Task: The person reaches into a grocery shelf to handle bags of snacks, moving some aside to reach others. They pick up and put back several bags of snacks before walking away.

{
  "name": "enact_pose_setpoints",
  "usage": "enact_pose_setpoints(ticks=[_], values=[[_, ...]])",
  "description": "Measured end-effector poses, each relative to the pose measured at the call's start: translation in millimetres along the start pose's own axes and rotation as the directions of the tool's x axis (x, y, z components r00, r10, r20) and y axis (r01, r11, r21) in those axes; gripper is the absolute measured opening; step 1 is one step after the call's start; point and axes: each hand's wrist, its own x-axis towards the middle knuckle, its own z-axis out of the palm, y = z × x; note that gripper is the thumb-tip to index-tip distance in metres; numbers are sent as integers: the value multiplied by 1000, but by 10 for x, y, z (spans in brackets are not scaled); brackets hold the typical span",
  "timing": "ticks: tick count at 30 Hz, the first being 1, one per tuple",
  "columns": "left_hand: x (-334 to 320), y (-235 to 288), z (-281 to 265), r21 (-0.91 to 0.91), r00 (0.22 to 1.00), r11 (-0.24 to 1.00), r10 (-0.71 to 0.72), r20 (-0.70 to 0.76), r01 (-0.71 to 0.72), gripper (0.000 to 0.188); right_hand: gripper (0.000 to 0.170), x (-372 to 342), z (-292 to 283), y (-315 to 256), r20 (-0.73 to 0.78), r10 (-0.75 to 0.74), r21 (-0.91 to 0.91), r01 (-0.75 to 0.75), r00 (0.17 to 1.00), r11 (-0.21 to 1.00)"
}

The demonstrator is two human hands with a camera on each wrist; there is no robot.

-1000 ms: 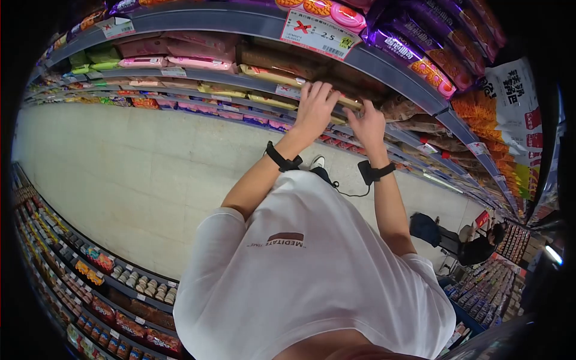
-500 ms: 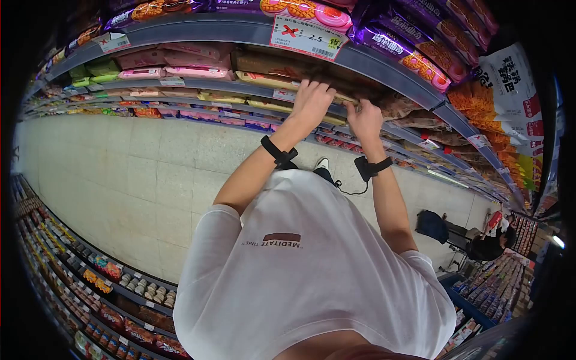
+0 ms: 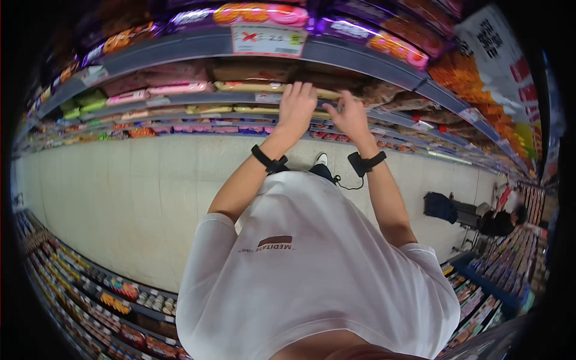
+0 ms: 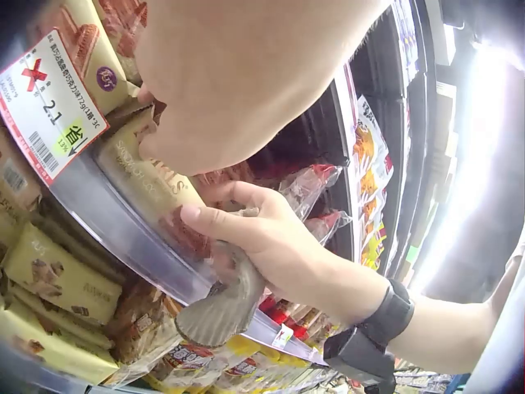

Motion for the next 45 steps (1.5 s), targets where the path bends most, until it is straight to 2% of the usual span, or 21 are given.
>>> enact_pose_setpoints(ticks=[2, 3, 6, 8, 10, 14, 16, 20, 22, 23, 24, 26, 28, 34, 36, 37, 38, 40, 42, 44, 45], values=[[7, 26, 49, 4, 993, 999, 44, -106, -44, 26, 51, -88, -228, -111, 14, -46, 156, 43, 999, 987], [1, 51, 9, 7, 989, 999, 45, -140, -44, 28, 38, -175, -327, -127, -56, 24, 200, -13, 998, 980], [-11, 105, -5, -56, 984, 996, 60, -165, -70, 39, 28, -457, -488, 242, -122, 234, 256, -198, 964, 946], [20, 196, -27, -164, 984, 983, 59, -170, -87, 47, 37, -584, -637, 586, -96, 352, 171, -333, 931, 927], [60, 301, 50, -231, 991, 968, 76, -106, -99, 48, 46, -637, -766, 805, -215, 463, 188, -429, 860, 884], [291, 729, 180, -483, 989, 867, 65, -131, -121, 71, 55, -407, -1114, 754, -458, 413, 138, -396, 788, 908], [438, 962, 282, -584, 983, 798, 55, -176, -149, 80, 55, -249, -1186, 751, -409, 453, 108, -451, 792, 886], [755, 1240, 502, -664, 999, 747, -42, -3, 30, 93, 51, -54, -1232, 778, -257, 484, 68, -484, 837, 873], [915, 1328, 443, -793, 966, 551, -151, 211, 259, 87, 49, -29, -1224, 839, -238, 436, 73, -431, 868, 899], [955, 1337, 495, -804, 964, 535, -197, 178, 258, 82, 48, -35, -1226, 877, -222, 384, 80, -376, 896, 923], [968, 1335, 563, -807, 966, 534, -182, 182, 253, 82, 48, -37, -1241, 871, -230, 395, 80, -387, 890, 919], [979, 1342, 677, -770, 968, 634, -230, -102, 70, 85, 45, -27, -1235, 822, -149, 336, 95, -324, 930, 941], [960, 1379, 653, -804, 956, 593, -260, -139, 45, 80, 40, 7, -1094, 778, -156, 305, 146, -283, 940, 948], [949, 1457, 585, -822, 944, 539, -329, -5, 183, 80, 52, -165, -1370, 921, 0, 261, 260, -252, 965, 932], [941, 1487, 577, -789, 937, 602, -332, -107, 124, 85, 59, -313, -1391, 1253, -95, 390, 223, -363, 916, 905], [941, 1483, 527, -750, 949, 642, -310, -63, 160, 98, 60, -348, -1464, 1360, -114, 515, 106, -506, 849, 856], [912, 1503, 484, -747, 947, 646, -313, -69, 159, 98, 60, -357, -1511, 1466, -113, 509, 109, -498, 853, 860], [827, 1559, 458, -521, 909, 846, -302, -287, 117, 97, 60, -344, -1590, 1632, -165, 532, -3, -540, 830, 842], [696, 1609, 564, -462, 895, 869, -336, -292, 175, 85, 58, -270, -1523, 1719, -149, 532, 8, -537, 834, 844], [645, 1705, 457, -456, 834, 890, -233, -501, -25, 68, 54, -162, -1400, 1842, -183, 481, -25, -494, 857, 869], [627, 1742, 386, -458, 851, 887, -194, -488, -61, 57, 48, -125, -1407, 1829, -188, 471, -40, -486, 862, 873]])
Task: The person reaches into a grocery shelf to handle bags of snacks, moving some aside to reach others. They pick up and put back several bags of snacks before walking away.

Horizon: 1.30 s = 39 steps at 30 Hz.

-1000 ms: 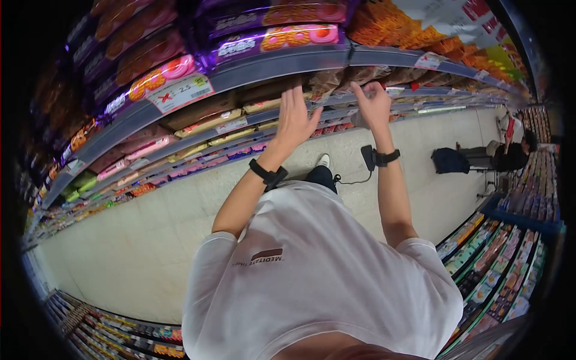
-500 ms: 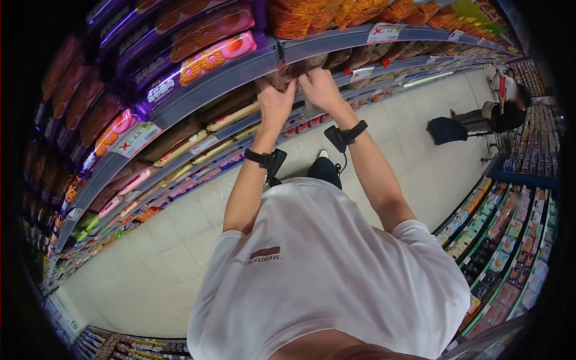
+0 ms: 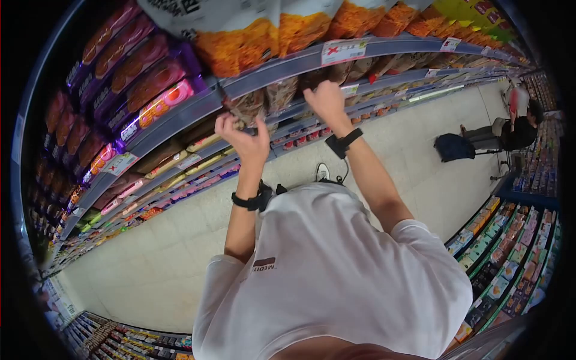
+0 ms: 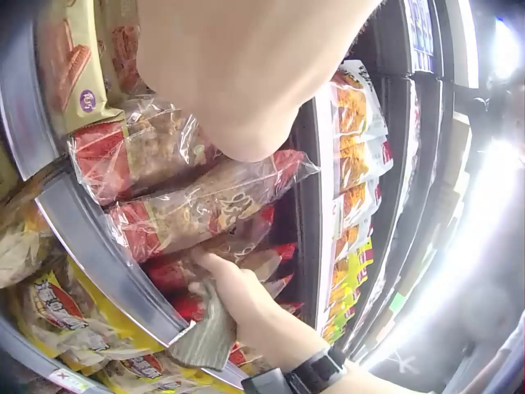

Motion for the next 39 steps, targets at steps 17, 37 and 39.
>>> enact_pose_setpoints(ticks=[17, 37, 39], values=[[-59, 788, 584, 24, 894, 954, -287, 344, 298, 15, 35, -16, -74, 67, 145, -327, 425, 240, 934, 873], [52, 830, 1277, 613, 861, 783, -381, 337, 107, 22, 38, 199, -463, 786, 56, -157, 363, 127, 986, 923], [59, 855, 1223, 606, 862, 783, -396, 317, 138, 20, 39, 177, -479, 751, 57, -132, 371, 102, 990, 923]])
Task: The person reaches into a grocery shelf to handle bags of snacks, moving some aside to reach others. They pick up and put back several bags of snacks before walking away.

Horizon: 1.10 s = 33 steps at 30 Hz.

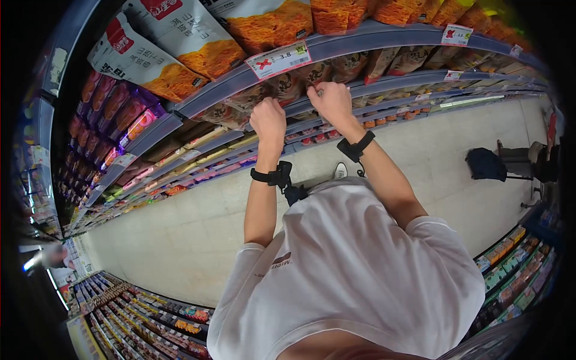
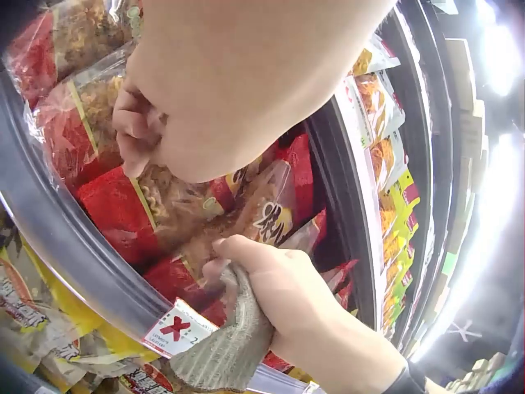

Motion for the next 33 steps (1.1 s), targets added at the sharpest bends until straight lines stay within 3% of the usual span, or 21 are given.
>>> enact_pose_setpoints(ticks=[6, 15, 22, 24, 26, 28, 30, 31, 33], values=[[-3, -125, 16, 23, 998, 998, 57, 5, -58, 20, 41, 29, -39, 5, -3, 79, -20, -79, 997, 997], [-30, -167, -2, -62, 1000, 998, 15, 12, -14, 23, 35, -40, 249, 156, -86, -20, 213, 38, 996, 976], [-52, -119, -14, -83, 1000, 997, 2, -4, -2, 25, 36, -110, 197, 74, 7, 15, 227, -16, 1000, 974], [-72, -87, -60, -29, 998, 999, -31, 61, 33, 26, 38, -113, 106, 106, 50, 22, 221, -33, 999, 975], [-141, -52, -155, 12, 990, 999, -37, 133, 36, 27, 41, -104, -26, 186, 146, -54, 122, 37, 988, 992], [-221, 17, -227, 53, 978, 998, -46, 204, 36, 27, 45, -110, -255, 248, 81, -66, 106, 58, 995, 993], [-312, 74, -257, -1, 965, 999, -37, 260, 39, 27, 48, -133, -470, 294, -44, 79, -76, -82, 996, 994], [-336, 102, -223, -3, 963, 999, -38, 266, 40, 27, 51, -130, -458, 395, -132, 39, -140, -57, 990, 988], [-354, 191, -106, -76, 959, 997, 50, 278, -30, 27, 51, -65, -403, 493, -132, 39, -191, -64, 991, 980]])
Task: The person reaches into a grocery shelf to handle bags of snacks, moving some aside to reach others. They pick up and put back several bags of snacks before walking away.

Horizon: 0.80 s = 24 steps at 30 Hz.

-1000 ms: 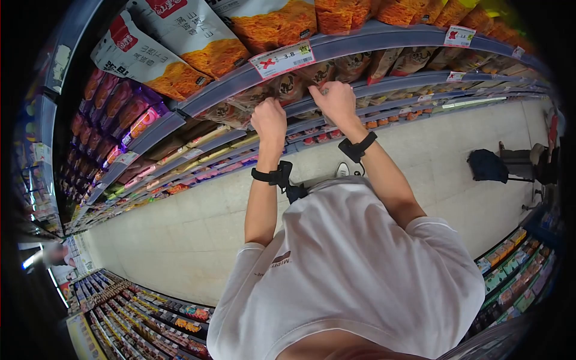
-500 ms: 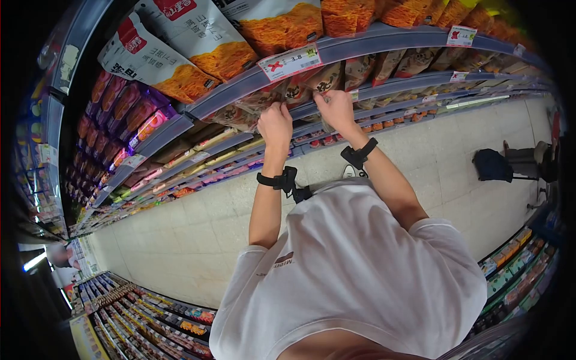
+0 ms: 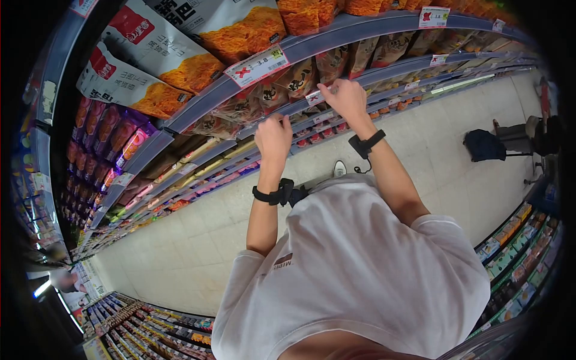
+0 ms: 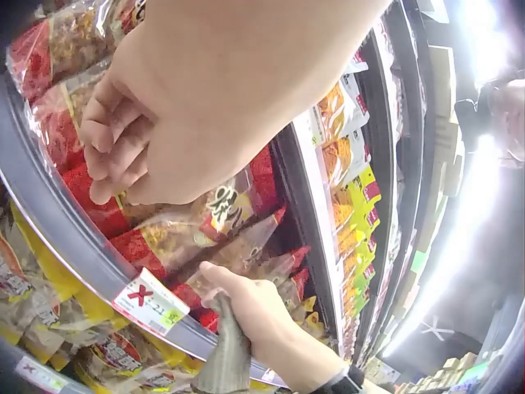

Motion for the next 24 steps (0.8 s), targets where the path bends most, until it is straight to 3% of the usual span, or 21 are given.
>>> enact_pose_setpoints(ticks=[3, 9, 15, 20, 22, 24], values=[[84, 159, 180, 14, 1000, 1000, 7, -9, -6, 28, 48, 50, 141, 16, 19, 0, -50, 1, 1000, 999], [282, 244, 411, 47, 996, 998, 49, -72, -46, 32, 31, 17, 348, -8, -89, -106, 13, 108, 990, 994], [358, 161, 466, 101, 994, 995, 36, -107, -26, 30, 29, -31, 466, -66, -105, -160, 82, 169, 982, 982], [349, 149, 432, 87, 992, 995, 60, -113, -50, 26, 32, -111, 398, -135, -70, -78, 118, 86, 995, 989], [329, 126, 411, 84, 991, 995, 71, -110, -62, 26, 34, -152, 184, -107, 27, -81, 158, 76, 996, 984], [249, 79, 363, 17, 994, 998, 69, -88, -67, 26, 34, -139, 123, 91, -58, -28, 166, 37, 998, 985]])
